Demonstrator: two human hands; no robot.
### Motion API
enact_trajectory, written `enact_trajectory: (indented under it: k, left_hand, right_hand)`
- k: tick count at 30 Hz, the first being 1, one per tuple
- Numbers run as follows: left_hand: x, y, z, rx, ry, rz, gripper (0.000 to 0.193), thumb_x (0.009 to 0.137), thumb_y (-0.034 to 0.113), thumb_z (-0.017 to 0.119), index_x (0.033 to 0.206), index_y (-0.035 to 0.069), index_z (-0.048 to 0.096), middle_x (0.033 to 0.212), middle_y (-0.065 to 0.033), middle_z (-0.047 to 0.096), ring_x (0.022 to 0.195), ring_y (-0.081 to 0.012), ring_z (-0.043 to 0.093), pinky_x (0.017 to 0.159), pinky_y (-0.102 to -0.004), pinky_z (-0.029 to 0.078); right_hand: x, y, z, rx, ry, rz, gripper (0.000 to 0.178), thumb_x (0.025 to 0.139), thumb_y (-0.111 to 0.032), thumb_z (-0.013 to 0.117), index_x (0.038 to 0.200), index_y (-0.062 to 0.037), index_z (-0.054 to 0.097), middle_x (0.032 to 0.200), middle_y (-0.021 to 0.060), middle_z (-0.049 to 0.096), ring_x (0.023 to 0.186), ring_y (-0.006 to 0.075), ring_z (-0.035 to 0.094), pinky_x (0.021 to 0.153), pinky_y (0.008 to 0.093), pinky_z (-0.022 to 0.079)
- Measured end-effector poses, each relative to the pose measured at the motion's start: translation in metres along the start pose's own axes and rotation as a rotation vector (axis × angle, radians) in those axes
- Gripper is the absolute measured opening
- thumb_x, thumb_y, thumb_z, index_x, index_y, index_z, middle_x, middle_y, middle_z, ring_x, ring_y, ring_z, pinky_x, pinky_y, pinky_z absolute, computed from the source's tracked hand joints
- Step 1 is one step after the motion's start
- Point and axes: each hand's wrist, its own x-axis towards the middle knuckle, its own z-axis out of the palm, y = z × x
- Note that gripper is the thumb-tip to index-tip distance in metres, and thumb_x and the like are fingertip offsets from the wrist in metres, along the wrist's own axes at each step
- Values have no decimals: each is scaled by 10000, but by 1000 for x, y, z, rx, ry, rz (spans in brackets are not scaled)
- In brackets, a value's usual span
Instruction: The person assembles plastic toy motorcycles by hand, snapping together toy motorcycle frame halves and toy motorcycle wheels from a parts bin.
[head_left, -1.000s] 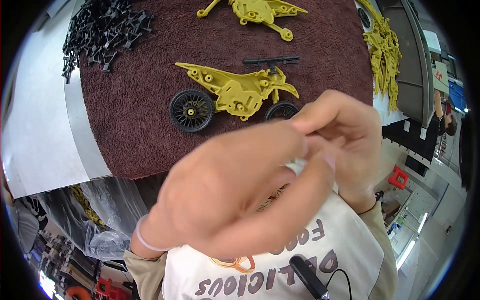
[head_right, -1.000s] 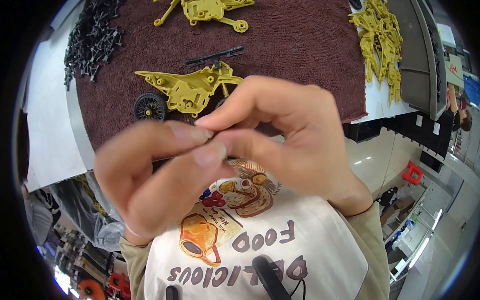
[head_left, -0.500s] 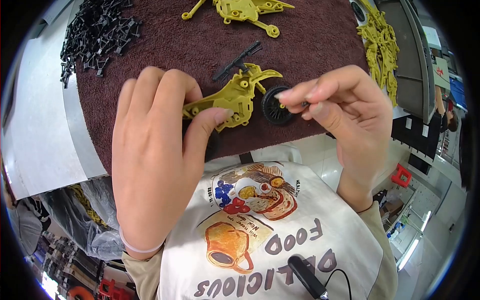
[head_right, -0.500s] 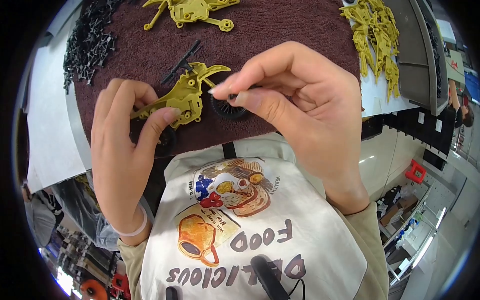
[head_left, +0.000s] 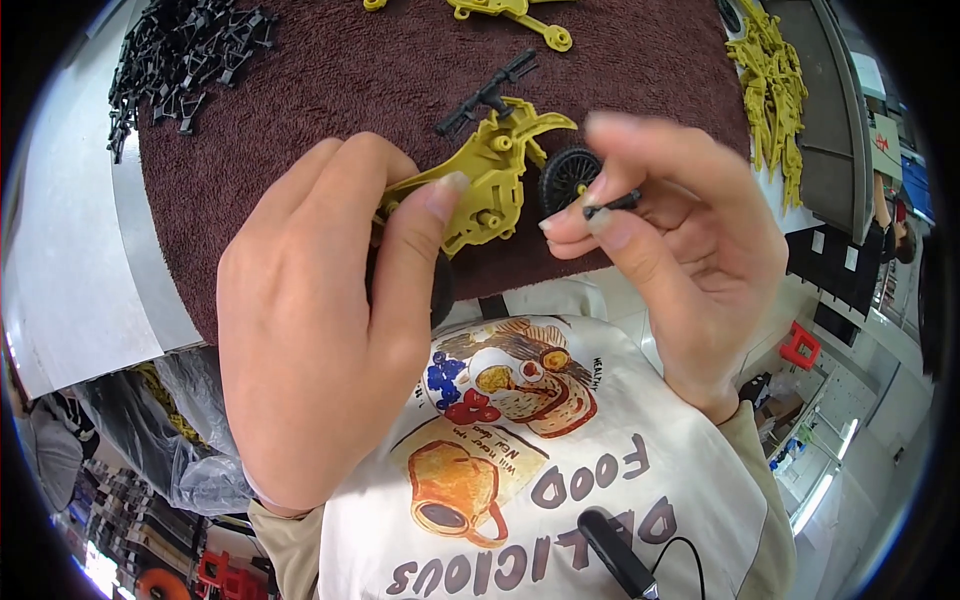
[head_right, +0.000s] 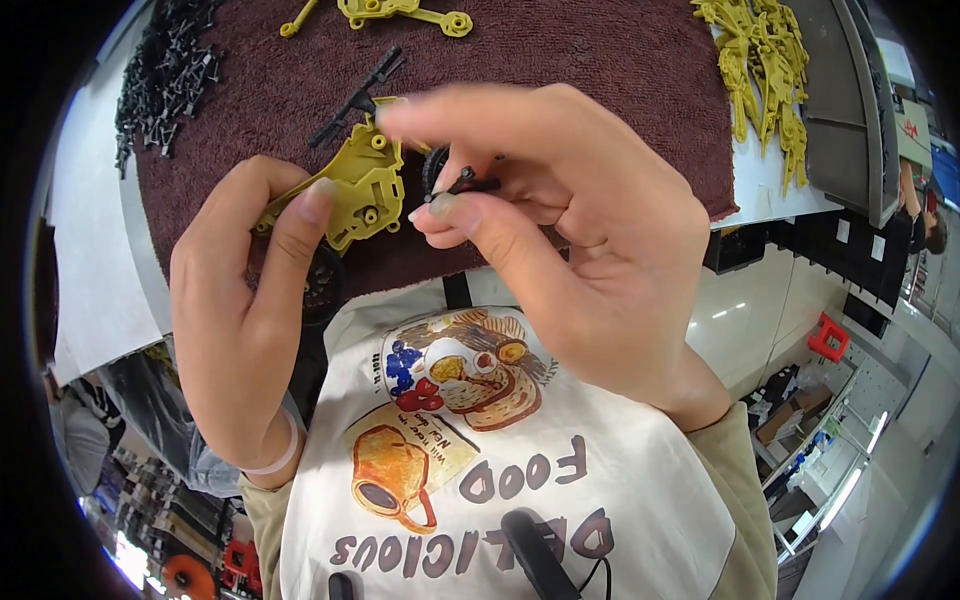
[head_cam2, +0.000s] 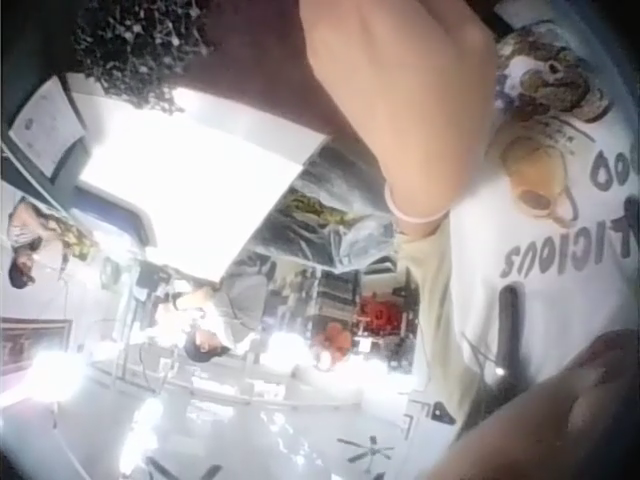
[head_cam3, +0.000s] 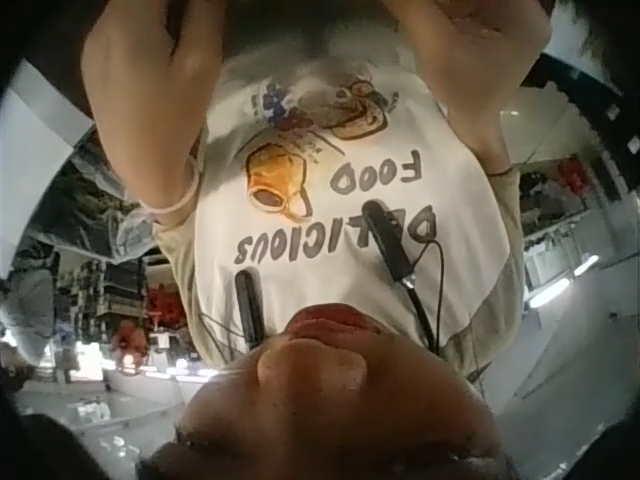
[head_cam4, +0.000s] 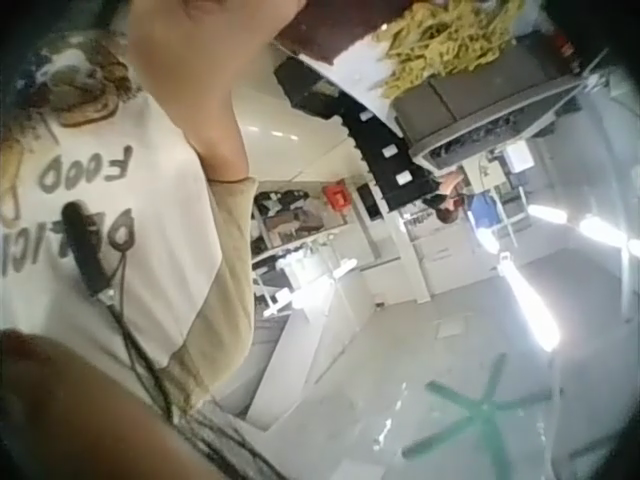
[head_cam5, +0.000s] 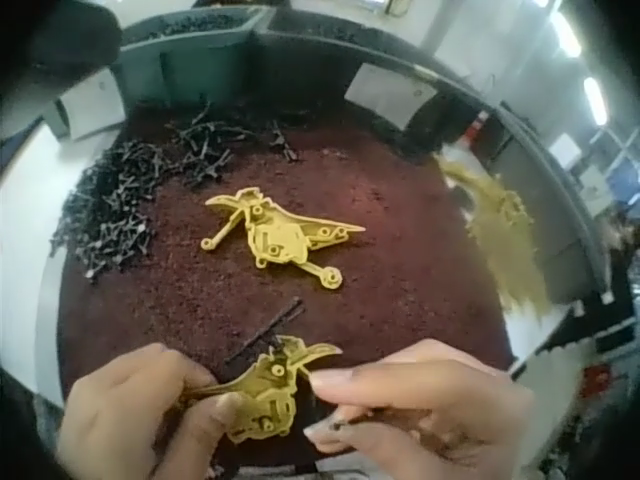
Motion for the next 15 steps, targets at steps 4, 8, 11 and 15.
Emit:
enact_trajectory:
  k: [4, 8, 11, 15]
  left_hand:
    - [-2, 9, -5, -165, -31, -169, 171, 930, 108, 582, 842, -40, 572, 672, -41, 520, 609, -72, 428, 531, -229, 321]
    - [-3, 7, 4, -342, 30, -232, 196, 951, 121, 568, 845, -43, 573, 678, 15, 501, 607, -40, 389, 526, -202, 285]
    - [-3, 11, -1, -420, -2, -317, 192, 959, 124, 560, 885, -51, 590, 714, 12, 541, 638, -30, 419, 551, -183, 302]
    - [-4, 8, 10, -455, 59, -280, 187, 965, 119, 552, 926, -54, 610, 753, 5, 577, 671, -23, 453, 577, -167, 321]
  right_hand:
    - [-2, 15, -16, -268, -162, -236, 219, 788, 179, 575, 976, 77, 617, 1015, 190, 599, 863, 194, 643, 741, 262, 567]
    - [-6, 11, -6, -147, -48, -137, 205, 780, 187, 601, 941, 62, 620, 1003, 184, 607, 851, 196, 647, 742, 252, 561]
    - [-11, 7, 2, -113, 29, -42, 198, 784, 185, 609, 934, 56, 618, 985, 175, 605, 825, 192, 649, 738, 255, 567]
    - [-12, 19, 3, -253, 30, -130, 211, 773, 185, 633, 934, 49, 630, 930, 151, 607, 784, 167, 643, 692, 222, 545]
